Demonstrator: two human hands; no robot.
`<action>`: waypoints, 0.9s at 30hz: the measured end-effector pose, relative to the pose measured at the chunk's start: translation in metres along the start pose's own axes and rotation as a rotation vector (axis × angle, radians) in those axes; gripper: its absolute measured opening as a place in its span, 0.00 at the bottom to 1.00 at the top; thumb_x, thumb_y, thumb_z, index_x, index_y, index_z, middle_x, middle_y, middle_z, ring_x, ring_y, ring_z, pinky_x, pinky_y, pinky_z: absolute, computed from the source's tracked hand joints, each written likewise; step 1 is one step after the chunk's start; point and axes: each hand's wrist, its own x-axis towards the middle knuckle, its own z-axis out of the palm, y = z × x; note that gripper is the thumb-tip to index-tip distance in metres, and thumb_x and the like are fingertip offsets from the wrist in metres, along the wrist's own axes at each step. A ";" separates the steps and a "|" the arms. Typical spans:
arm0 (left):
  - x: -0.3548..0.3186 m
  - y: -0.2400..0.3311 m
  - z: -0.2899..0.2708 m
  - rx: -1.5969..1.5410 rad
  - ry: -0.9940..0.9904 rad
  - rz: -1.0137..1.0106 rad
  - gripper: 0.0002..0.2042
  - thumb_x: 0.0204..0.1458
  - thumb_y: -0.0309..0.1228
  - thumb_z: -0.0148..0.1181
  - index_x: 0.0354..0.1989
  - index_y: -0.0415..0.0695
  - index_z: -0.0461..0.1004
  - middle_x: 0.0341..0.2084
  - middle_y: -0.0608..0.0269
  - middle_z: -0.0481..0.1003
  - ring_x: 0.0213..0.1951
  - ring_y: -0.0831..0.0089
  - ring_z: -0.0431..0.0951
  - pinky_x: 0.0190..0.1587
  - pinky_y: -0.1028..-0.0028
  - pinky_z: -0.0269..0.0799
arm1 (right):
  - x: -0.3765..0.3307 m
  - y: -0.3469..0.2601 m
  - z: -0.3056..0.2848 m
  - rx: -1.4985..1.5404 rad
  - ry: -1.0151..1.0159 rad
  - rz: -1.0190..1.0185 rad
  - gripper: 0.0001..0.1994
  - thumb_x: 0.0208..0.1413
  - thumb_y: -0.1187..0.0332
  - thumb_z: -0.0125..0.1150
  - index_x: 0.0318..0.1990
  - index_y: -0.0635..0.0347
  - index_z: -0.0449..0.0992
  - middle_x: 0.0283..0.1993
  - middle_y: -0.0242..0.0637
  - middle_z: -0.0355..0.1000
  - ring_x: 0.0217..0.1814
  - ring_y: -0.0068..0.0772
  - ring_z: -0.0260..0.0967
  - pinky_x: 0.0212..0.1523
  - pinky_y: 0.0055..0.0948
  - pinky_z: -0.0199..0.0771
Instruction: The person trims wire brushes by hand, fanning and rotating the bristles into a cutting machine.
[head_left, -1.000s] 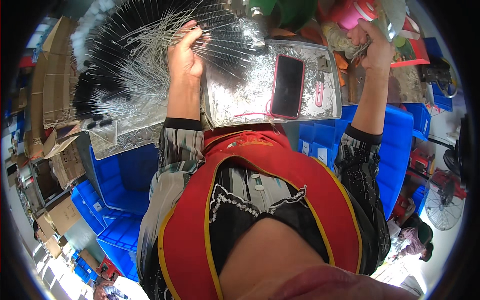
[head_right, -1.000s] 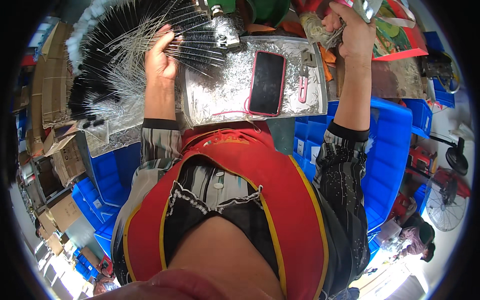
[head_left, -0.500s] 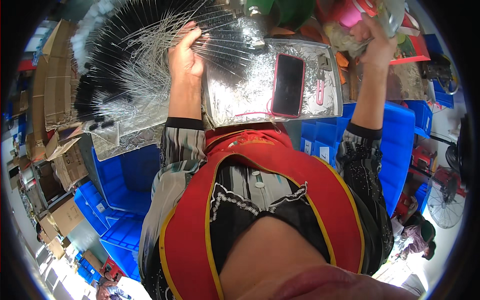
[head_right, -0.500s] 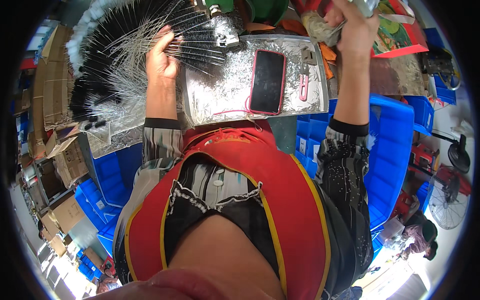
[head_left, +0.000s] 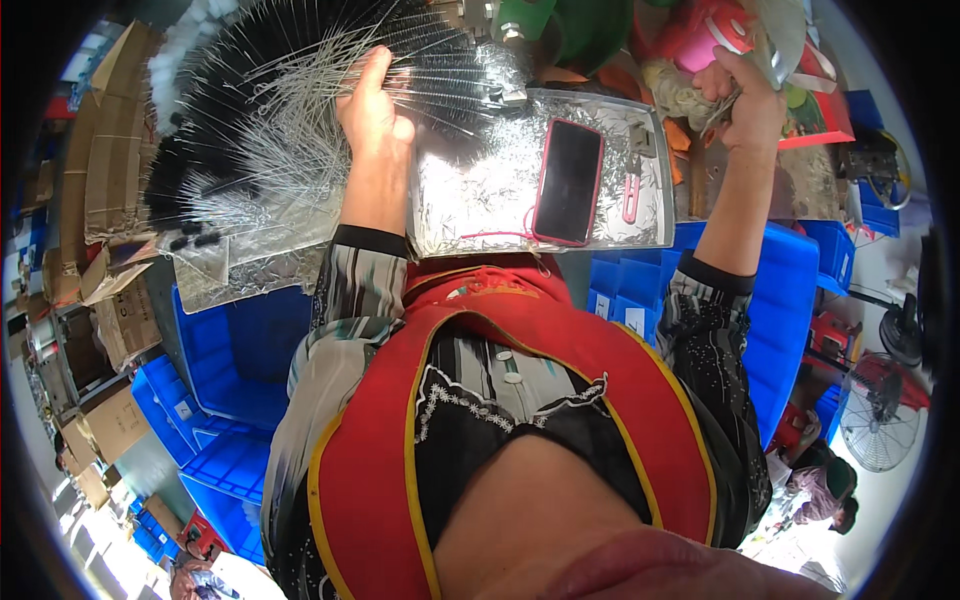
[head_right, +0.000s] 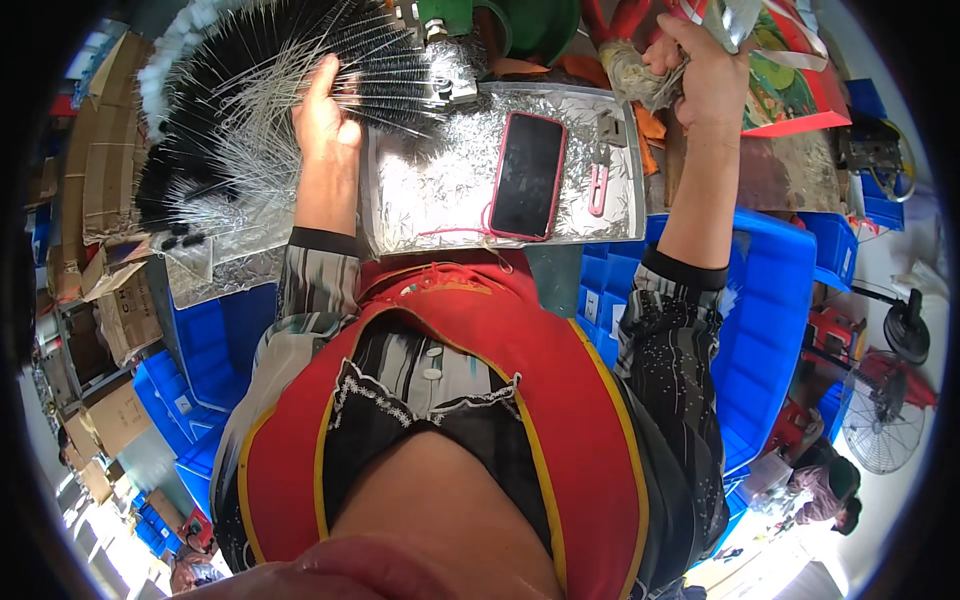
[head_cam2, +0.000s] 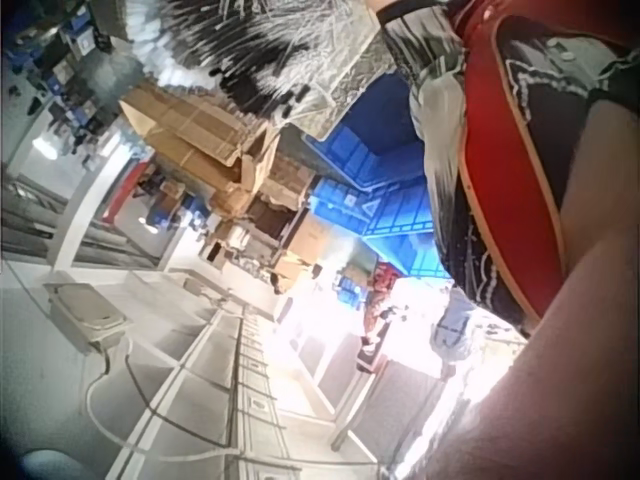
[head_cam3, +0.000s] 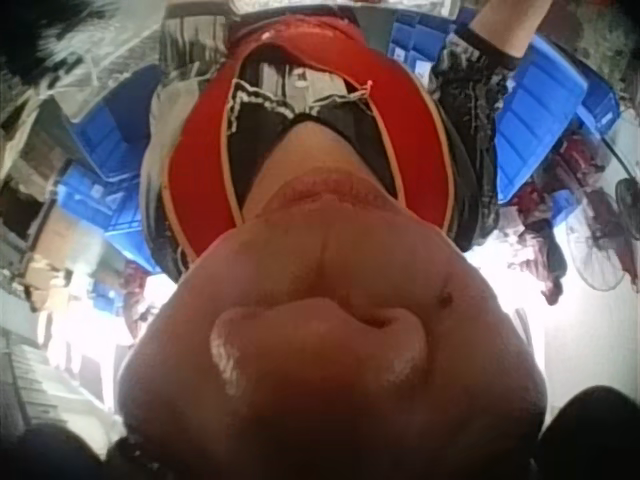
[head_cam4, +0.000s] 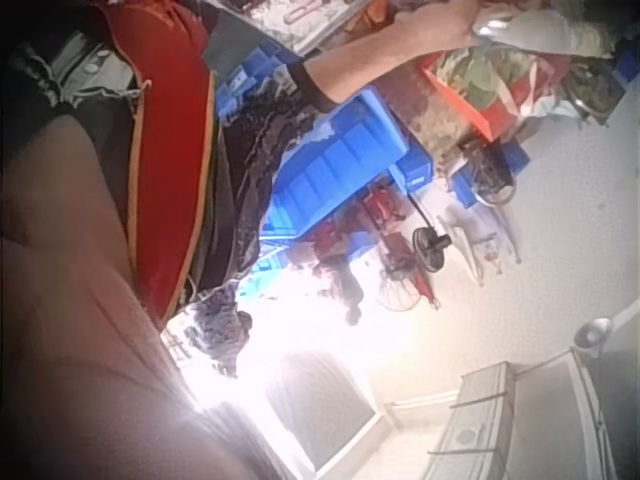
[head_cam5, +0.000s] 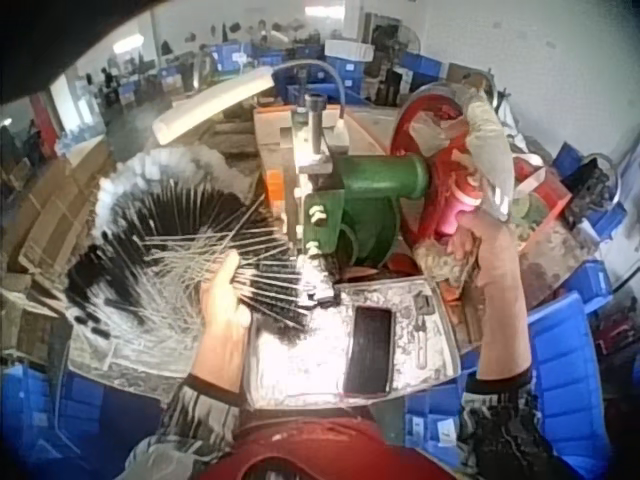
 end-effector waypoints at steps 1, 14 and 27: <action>0.002 -0.001 -0.002 0.002 -0.003 0.000 0.06 0.39 0.20 0.59 0.28 0.37 0.71 0.25 0.60 0.71 0.25 0.70 0.72 0.26 0.72 0.72 | 0.001 -0.002 0.001 0.002 0.002 -0.001 0.11 0.41 0.75 0.54 0.12 0.61 0.61 0.11 0.33 0.54 0.15 0.29 0.55 0.26 0.30 0.63; 0.003 -0.002 0.002 0.183 -0.039 0.067 0.07 0.38 0.20 0.60 0.27 0.38 0.73 0.24 0.61 0.73 0.22 0.73 0.72 0.23 0.77 0.71 | 0.006 0.001 -0.005 -0.025 -0.001 0.055 0.13 0.43 0.73 0.54 0.12 0.62 0.61 0.12 0.34 0.55 0.17 0.30 0.57 0.27 0.29 0.63; 0.012 -0.002 -0.002 0.134 -0.038 0.084 0.07 0.38 0.20 0.60 0.28 0.38 0.73 0.23 0.61 0.73 0.20 0.75 0.71 0.19 0.78 0.68 | 0.000 0.054 0.003 0.047 0.036 -0.283 0.07 0.40 0.78 0.52 0.14 0.68 0.67 0.10 0.38 0.60 0.12 0.30 0.60 0.22 0.29 0.65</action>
